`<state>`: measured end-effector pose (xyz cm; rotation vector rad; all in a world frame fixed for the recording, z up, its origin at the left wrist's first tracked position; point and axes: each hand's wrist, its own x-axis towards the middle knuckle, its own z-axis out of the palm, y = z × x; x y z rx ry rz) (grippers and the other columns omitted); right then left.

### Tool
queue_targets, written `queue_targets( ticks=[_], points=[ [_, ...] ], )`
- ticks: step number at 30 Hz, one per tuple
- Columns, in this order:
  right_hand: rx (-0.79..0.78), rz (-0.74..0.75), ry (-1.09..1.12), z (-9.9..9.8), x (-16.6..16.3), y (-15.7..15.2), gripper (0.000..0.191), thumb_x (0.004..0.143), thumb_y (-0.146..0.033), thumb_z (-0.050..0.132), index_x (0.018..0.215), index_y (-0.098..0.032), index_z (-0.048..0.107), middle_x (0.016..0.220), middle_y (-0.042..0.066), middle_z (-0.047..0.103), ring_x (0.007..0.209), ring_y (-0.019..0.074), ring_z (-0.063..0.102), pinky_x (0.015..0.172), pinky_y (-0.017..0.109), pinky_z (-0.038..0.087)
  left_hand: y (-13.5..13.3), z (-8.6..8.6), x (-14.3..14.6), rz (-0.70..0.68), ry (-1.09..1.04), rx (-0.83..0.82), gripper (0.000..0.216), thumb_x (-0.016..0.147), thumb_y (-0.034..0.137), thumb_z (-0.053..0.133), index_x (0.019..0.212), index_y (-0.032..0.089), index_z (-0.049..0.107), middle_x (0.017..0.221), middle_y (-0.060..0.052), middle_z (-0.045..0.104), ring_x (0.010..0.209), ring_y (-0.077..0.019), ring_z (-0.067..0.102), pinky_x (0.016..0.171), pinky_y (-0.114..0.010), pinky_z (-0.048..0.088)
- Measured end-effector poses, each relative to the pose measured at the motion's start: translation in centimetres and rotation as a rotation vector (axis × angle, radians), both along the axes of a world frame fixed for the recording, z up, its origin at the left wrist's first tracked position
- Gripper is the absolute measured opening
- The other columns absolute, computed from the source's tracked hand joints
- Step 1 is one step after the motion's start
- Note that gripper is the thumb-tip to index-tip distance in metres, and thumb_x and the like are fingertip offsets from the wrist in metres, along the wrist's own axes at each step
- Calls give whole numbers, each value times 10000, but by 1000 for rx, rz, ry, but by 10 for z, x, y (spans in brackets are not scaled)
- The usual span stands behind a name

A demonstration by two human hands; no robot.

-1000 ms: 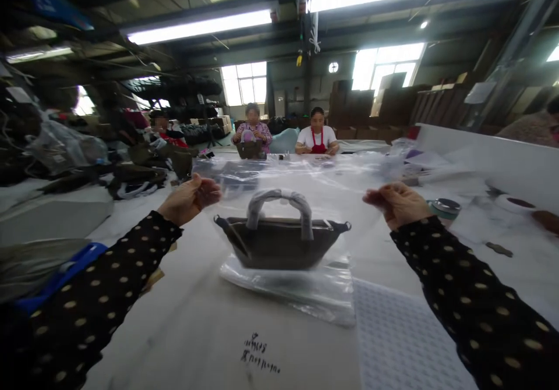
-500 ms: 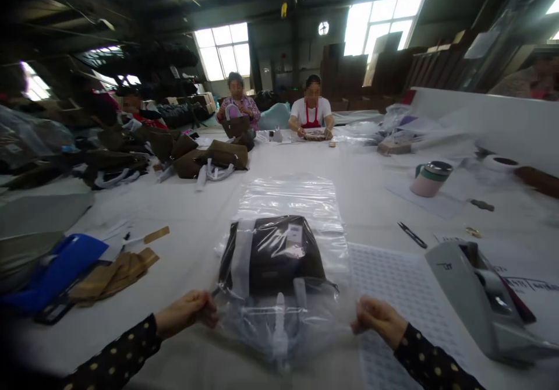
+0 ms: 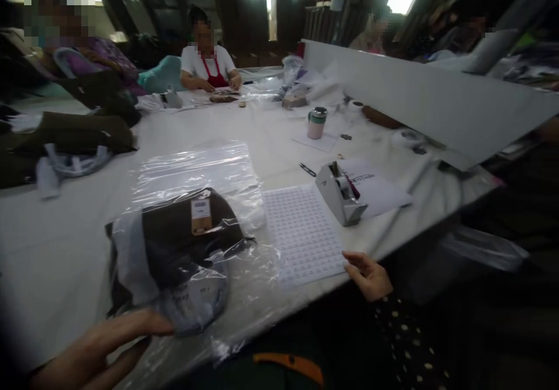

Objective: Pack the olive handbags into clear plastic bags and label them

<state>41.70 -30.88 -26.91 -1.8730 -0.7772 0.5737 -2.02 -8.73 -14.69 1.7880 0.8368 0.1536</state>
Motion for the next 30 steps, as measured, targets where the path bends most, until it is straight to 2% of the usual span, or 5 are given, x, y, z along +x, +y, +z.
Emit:
queue_targets(
  ticks=[3,6,17,23,30],
  points=[
    [-45,-15,-236,-19,-8,-14,309,732,-410,586,962,-204,592,1056,81,611,980,236,577,938,445,430,-14,2,98,-266,-32,76,232,763,237,535,929,288,690,904,-28,692,835,-219,620,793,-289,476],
    [-38,91,-394,-25,-10,-9,235,776,-373,530,939,-220,602,1054,73,619,1016,231,565,941,432,430,-10,-15,182,-276,-133,82,211,804,244,492,899,217,678,879,-35,698,812,-182,628,773,-271,478],
    [-118,303,-868,-43,10,49,375,800,-334,461,1119,-187,595,1291,134,475,1192,301,433,959,521,377,126,-78,382,-269,136,478,407,812,388,473,1092,121,599,1068,-131,638,947,-230,590,873,-334,425],
    [-132,357,-954,-65,16,41,411,769,-432,535,1124,-239,604,1285,100,489,1204,298,421,966,499,362,142,-121,423,-298,271,511,569,683,478,605,1094,87,569,1096,-192,578,1049,-321,511,899,-399,378],
    [-204,470,-821,-46,27,19,392,680,-388,614,1051,-265,650,1237,95,532,1149,317,478,923,488,417,150,-117,423,-418,305,295,464,631,564,610,873,171,651,821,-68,660,742,-216,607,636,-293,452]
  ],
)
